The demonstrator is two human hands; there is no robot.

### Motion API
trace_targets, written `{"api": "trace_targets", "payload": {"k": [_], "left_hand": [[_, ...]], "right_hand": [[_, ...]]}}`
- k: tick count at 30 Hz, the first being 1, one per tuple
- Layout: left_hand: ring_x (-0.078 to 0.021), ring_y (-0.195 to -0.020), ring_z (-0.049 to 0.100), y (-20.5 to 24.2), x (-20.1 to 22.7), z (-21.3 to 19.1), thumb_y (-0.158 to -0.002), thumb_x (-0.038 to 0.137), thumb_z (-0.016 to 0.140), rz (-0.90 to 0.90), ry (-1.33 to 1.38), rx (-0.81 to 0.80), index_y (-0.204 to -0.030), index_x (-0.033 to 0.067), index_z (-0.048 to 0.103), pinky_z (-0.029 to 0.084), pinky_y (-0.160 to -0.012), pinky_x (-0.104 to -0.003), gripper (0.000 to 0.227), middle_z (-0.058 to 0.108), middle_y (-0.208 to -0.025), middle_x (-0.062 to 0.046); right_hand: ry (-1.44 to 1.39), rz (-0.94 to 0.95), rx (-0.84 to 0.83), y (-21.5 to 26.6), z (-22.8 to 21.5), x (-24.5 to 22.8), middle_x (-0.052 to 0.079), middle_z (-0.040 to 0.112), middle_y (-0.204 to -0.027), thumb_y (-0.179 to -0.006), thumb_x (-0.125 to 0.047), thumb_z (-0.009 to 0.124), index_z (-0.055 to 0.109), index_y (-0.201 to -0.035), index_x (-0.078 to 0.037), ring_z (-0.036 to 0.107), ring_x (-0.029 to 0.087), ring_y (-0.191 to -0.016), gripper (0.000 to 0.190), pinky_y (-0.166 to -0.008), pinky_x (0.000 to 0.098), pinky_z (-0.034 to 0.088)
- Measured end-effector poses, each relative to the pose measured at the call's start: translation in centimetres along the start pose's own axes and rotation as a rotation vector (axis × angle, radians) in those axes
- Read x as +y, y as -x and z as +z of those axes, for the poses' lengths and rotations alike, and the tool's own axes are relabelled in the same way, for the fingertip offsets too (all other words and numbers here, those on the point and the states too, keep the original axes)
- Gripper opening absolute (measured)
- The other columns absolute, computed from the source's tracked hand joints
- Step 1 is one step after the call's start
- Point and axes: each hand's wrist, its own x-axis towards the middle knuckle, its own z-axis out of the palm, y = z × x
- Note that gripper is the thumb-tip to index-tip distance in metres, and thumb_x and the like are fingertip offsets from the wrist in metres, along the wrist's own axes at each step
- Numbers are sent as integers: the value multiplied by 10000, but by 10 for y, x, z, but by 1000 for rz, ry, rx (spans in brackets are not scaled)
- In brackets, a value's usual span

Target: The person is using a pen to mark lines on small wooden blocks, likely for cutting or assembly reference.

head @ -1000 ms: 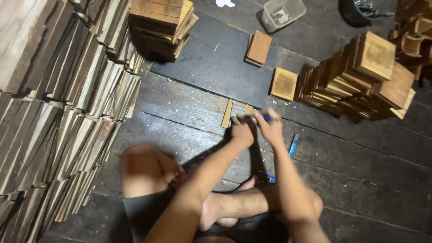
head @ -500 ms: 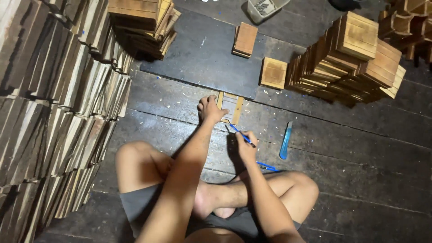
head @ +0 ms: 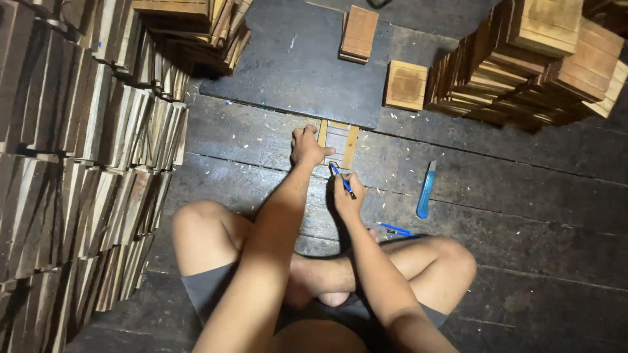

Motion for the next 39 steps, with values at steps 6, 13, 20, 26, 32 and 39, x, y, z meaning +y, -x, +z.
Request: {"api": "trace_targets", "payload": {"k": [6, 13, 20, 26, 32, 39], "left_hand": [[-369, -1326, 561, 4, 2, 1, -696, 301, 978, -15, 68, -18, -1326, 186, 582, 482, -1093, -548, 753, 401, -1396, -96], [-381, -1315, 578, 6, 6, -7, -691, 287, 983, -12, 88, -16, -1311, 169, 596, 489, -1093, -557, 740, 399, -1395, -98], [-398, -1310, 586, 8, 5, -5, -706, 267, 976, -3, 91, -18, -1312, 155, 600, 489, -1092, -549, 723, 407, -1395, -111], [-401, -1299, 594, 5, 1, -2, -695, 258, 979, 4, 91, -10, -1302, 153, 604, 487, -1104, -535, 722, 417, -1388, -115], [-403, -1301, 591, 10, 1, -4, -692, 266, 980, 15, 97, -2, -1287, 147, 610, 483, -1113, -518, 710, 425, -1385, -124], [-392, -1304, 592, 5, -1, -1, -705, 274, 971, -1, 108, -14, -1303, 172, 605, 476, -1112, -541, 709, 410, -1410, -112]], "right_hand": [[-51, -20, -110, 0, -6, -2, 214, 564, -564, -884, -111, 728, 568, -730, -39, 568, 298, -517, 233, -548, 400, 458], [-59, 14, -69, -5, -3, 1, 196, 521, -539, -862, -101, 739, 581, -728, -36, 538, 249, -519, 217, -541, 384, 441], [-33, -19, -101, -5, -8, 1, 222, 558, -575, -876, -121, 726, 565, -733, -44, 594, 345, -547, 228, -569, 410, 468], [0, -25, -126, -4, -10, -7, 220, 564, -575, -873, -131, 720, 560, -722, -52, 612, 358, -559, 233, -572, 417, 470], [-27, -10, -126, 1, -7, -2, 194, 564, -555, -867, -125, 730, 570, -716, -53, 593, 298, -535, 232, -559, 388, 466], [15, -60, -93, -2, -9, -6, 213, 592, -587, -872, -116, 739, 581, -737, -55, 642, 377, -582, 217, -570, 412, 486]]}}
